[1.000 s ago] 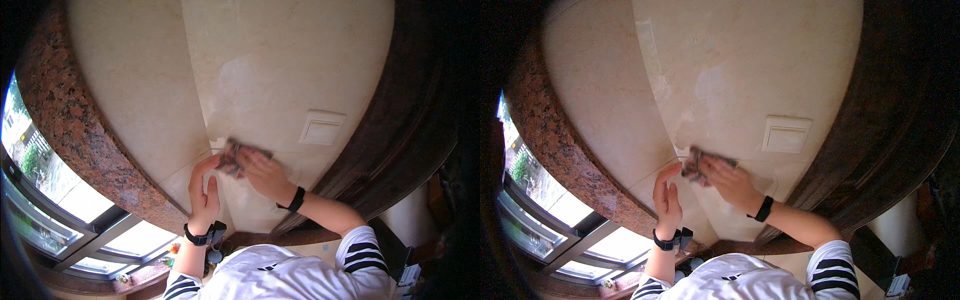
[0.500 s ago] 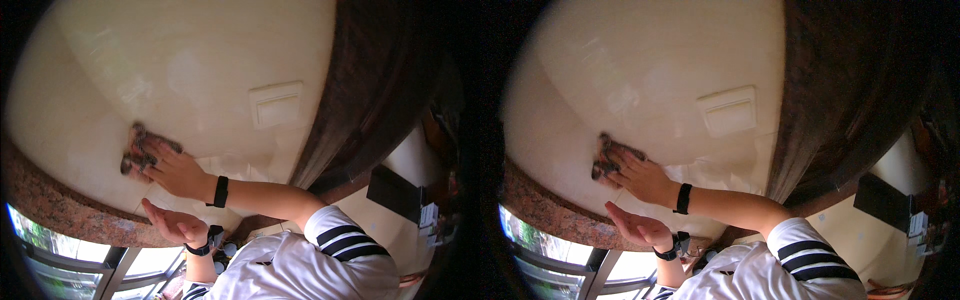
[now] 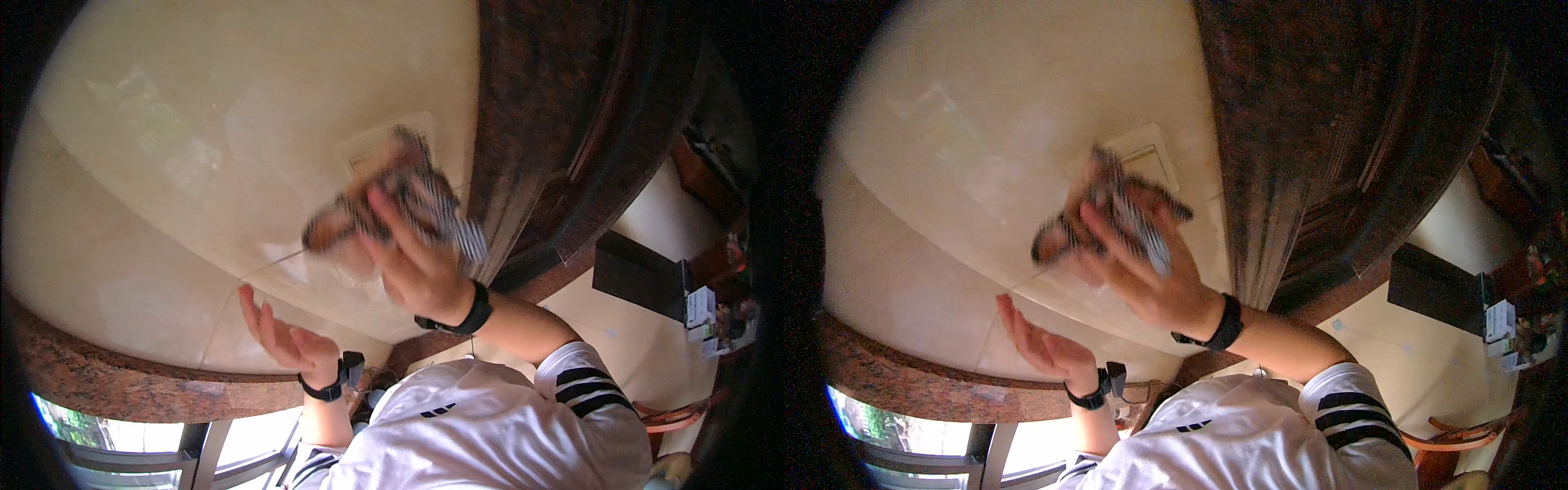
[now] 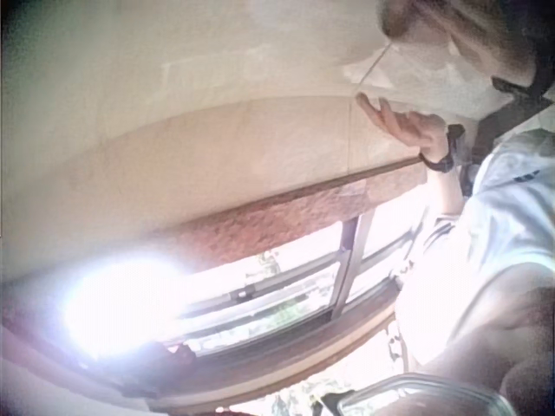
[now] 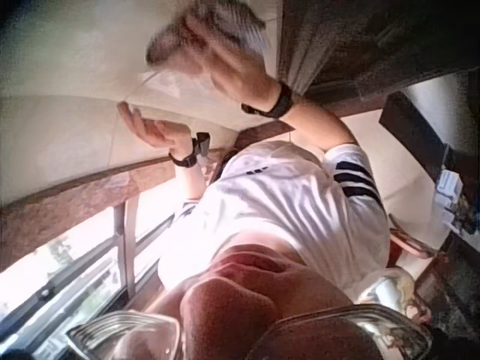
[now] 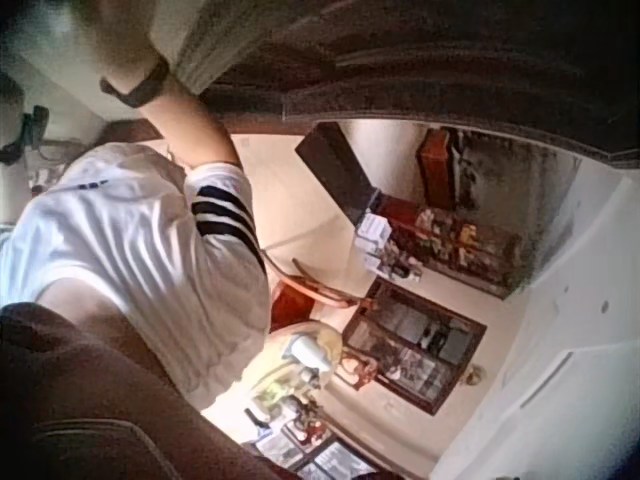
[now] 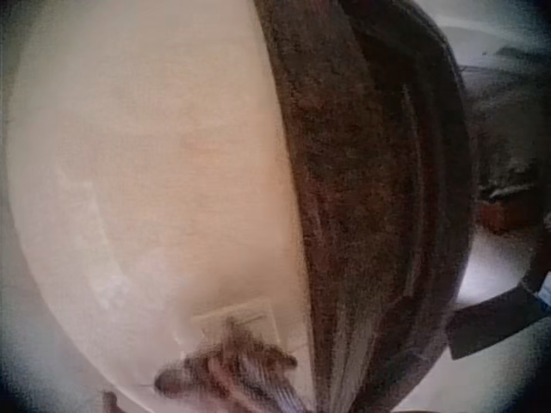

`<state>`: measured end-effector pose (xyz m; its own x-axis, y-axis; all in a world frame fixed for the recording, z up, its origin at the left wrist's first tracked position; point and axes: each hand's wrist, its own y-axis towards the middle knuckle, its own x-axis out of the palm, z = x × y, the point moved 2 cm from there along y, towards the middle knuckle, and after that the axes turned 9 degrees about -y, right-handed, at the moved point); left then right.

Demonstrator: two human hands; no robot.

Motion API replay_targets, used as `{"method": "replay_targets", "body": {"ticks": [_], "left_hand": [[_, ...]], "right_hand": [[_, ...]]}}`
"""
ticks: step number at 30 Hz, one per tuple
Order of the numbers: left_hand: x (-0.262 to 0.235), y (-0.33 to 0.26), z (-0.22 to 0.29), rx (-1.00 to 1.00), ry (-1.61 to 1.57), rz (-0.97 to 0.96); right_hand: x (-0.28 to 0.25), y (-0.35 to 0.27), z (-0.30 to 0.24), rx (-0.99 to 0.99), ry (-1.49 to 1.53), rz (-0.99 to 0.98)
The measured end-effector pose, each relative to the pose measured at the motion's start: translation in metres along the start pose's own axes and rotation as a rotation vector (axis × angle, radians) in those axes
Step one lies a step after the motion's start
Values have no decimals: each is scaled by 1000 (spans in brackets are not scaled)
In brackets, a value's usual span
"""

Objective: Wiping down a granite window sill, wall tiles, and a light switch with a cleaning cloth.

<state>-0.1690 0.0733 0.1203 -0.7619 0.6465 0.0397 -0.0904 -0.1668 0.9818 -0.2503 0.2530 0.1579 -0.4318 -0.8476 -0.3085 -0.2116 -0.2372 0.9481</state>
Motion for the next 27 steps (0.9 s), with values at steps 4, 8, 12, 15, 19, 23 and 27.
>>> {"method": "replay_targets", "body": {"ticks": [4,8,12,15,19,23,27], "left_hand": [[29,7,4,-57,-38,-184],[59,16,1,-6,-35,-347],[79,23,3,30,51,-441],[87,26,7,23,79,-448],[92,22,0,36,-5,-385],[88,14,-10,11,-53,-325],[81,14,-9,58,7,-405]], "right_hand": [[-4,21,24,-22,-167,-40],[-5,15,36,-79,-260,-71],[-16,13,42,-46,-362,-74],[-19,6,50,37,-319,14],[2,4,34,91,-313,-34],[19,3,32,-43,-198,-88],[1,-9,54,-57,-467,-174]]}}
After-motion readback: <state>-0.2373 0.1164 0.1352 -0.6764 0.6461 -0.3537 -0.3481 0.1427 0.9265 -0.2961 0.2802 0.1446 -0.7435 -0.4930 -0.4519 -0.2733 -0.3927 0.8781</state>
